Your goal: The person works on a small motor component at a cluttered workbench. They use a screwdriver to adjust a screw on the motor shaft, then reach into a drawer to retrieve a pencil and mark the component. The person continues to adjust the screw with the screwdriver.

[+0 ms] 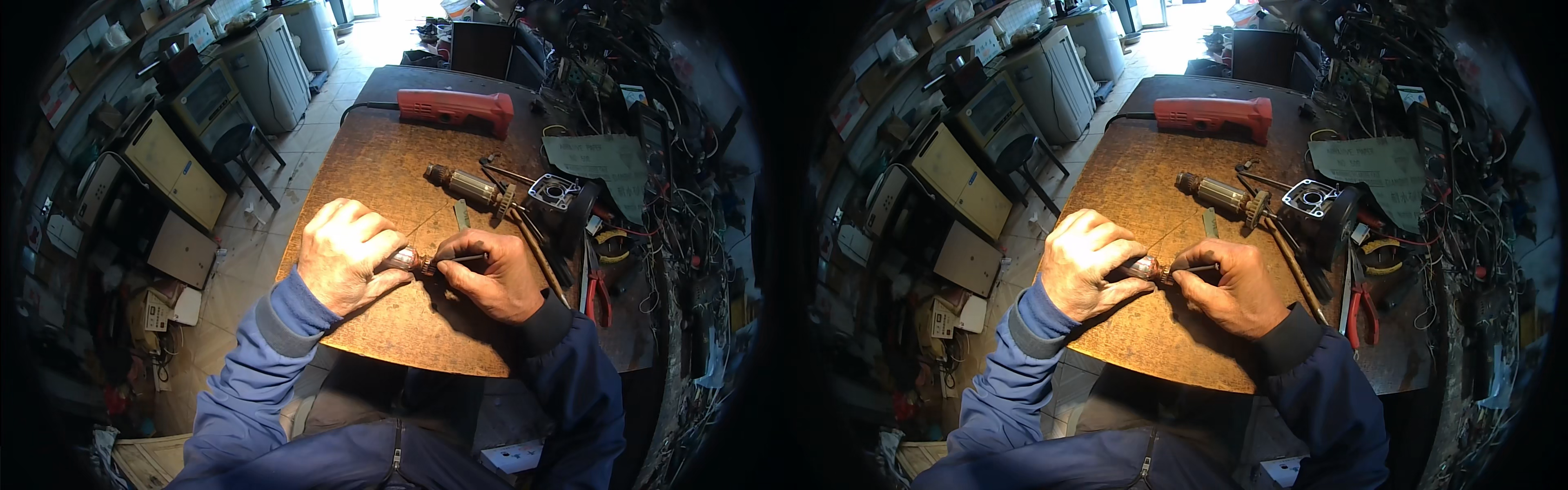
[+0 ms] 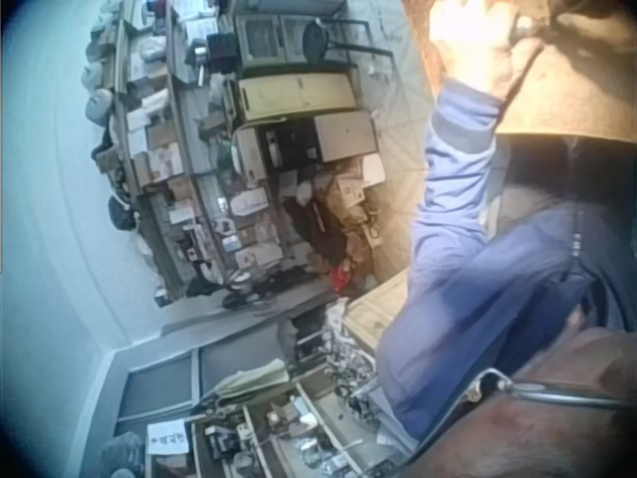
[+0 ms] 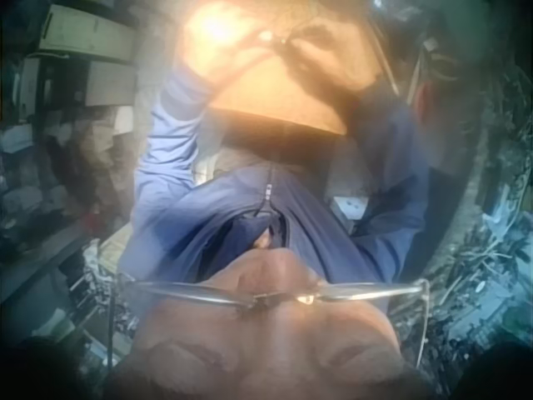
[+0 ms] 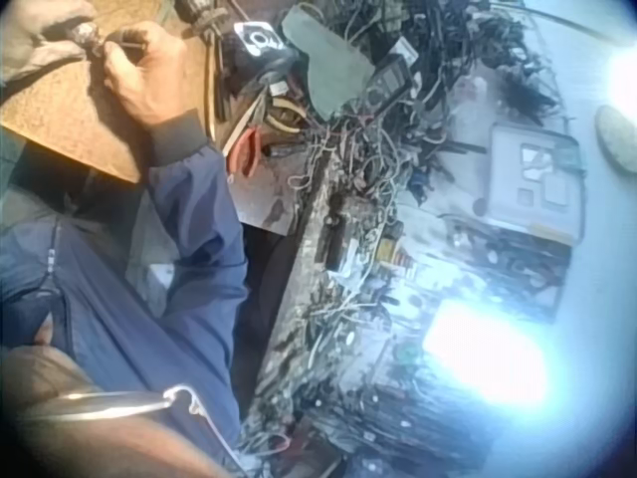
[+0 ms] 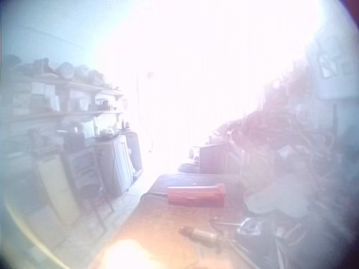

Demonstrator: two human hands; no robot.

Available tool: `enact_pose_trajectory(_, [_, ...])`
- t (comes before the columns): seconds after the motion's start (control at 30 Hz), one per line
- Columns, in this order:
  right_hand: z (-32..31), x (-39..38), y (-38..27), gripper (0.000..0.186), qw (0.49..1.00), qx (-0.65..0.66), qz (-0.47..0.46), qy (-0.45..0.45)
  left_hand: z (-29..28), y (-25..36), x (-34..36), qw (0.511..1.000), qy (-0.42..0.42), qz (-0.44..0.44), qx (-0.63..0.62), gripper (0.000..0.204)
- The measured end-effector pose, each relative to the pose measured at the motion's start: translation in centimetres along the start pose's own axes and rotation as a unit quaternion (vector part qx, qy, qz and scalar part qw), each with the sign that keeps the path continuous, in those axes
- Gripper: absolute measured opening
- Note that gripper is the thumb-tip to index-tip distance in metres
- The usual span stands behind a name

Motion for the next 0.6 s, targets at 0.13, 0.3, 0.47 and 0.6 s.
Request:
enact_pose_trajectory(0.13, [0.02, 0.0, -0.24, 0.005, 1.0, -0.02, -0.01, -0.002, 0.12, -0.02, -0.04, 1.0, 0.002, 0.001, -0.001, 0.046])
enact_pose_trajectory(0.3, [-0.16, -0.04, -0.18, 0.004, 0.999, -0.049, -0.011, -0.013, 0.06, 0.01, -0.02, 1.0, 0.006, 0.003, 0.002, 0.045])
enact_pose_trajectory(0.47, [-0.27, 0.02, 0.01, 0.007, 0.997, -0.069, -0.028, -0.003, 0.25, -0.07, -0.2, 1.0, -0.007, -0.018, 0.003, 0.04])
enact_pose_trajectory(0.6, [-0.18, -0.07, 0.09, 0.007, 0.999, -0.032, -0.013, 0.001, 0.25, -0.03, -0.19, 1.0, -0.007, -0.022, 0.002, 0.04])
Point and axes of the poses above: each hand's wrist, its own x-axis towards the middle knuckle, its own z-axis out of the palm, y = z × x, the point moved 5 cm from there along x, towards the middle knuckle, and after that the axes turned 8 degrees about -z, right-handed, at the moved point
